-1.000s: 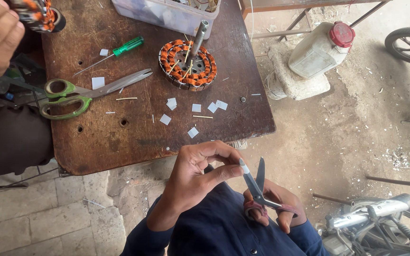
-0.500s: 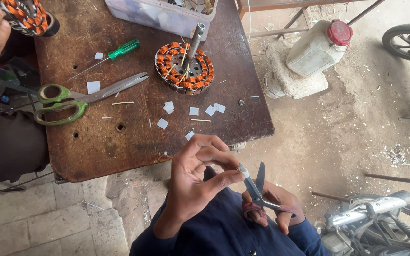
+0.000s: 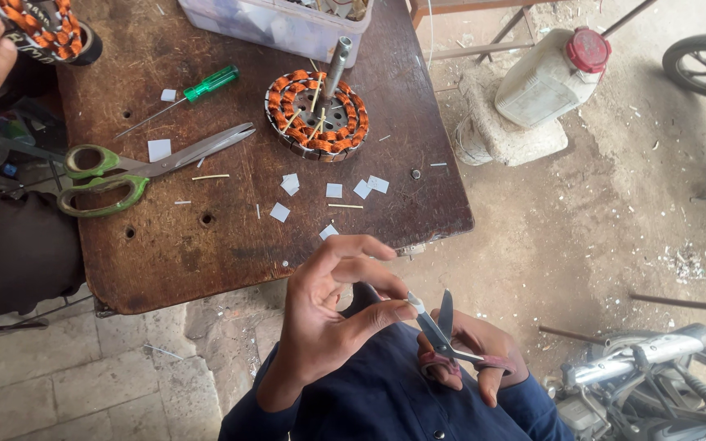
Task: The person cuts small white insulating pieces and inserts them into slots on a copper-wound stator. They use scissors to trim the pieces and place them carefully into the stator slots, repeating the process for multiple slots.
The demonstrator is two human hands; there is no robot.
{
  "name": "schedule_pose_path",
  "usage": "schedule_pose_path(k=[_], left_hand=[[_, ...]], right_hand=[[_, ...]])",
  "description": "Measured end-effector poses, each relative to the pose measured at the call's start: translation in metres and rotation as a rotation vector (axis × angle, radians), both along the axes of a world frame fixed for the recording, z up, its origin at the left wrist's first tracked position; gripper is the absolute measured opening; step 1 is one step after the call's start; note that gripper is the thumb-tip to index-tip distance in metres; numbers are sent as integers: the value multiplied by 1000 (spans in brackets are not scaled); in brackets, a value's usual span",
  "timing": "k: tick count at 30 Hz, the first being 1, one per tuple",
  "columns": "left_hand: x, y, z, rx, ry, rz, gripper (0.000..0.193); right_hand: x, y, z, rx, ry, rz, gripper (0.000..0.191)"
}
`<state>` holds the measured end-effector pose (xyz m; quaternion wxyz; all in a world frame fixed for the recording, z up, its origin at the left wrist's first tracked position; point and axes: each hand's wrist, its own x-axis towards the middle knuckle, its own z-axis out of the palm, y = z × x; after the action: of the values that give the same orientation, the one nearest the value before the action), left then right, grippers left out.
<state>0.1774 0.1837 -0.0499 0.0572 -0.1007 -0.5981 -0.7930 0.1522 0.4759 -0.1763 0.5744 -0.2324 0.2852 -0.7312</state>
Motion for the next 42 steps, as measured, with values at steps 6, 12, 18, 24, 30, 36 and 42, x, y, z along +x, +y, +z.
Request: schedule_pose_path(k=[6, 12, 18, 24, 30, 36, 42], left_hand=[[7, 6, -2, 20, 44, 84, 53], [9, 8, -2, 149, 13, 127, 50], [14, 6, 2, 149, -11, 124, 51], [18, 8, 4, 137, -10, 141, 52], [17, 11, 4, 159, 51, 150, 55], [21, 14, 7, 108, 53, 159, 55], [11, 10, 13, -103, 40, 268, 39]], right_hand=[[6, -6, 14, 16, 45, -27, 78], [1, -21, 28, -11, 224, -10, 60], [7, -29, 50, 37, 294, -57, 59], [14, -29, 68, 103, 238, -79, 60], [24, -22, 72, 204, 186, -77, 58], [31, -9, 67, 232, 271, -100, 58], [31, 6, 55, 190, 320, -284, 54]])
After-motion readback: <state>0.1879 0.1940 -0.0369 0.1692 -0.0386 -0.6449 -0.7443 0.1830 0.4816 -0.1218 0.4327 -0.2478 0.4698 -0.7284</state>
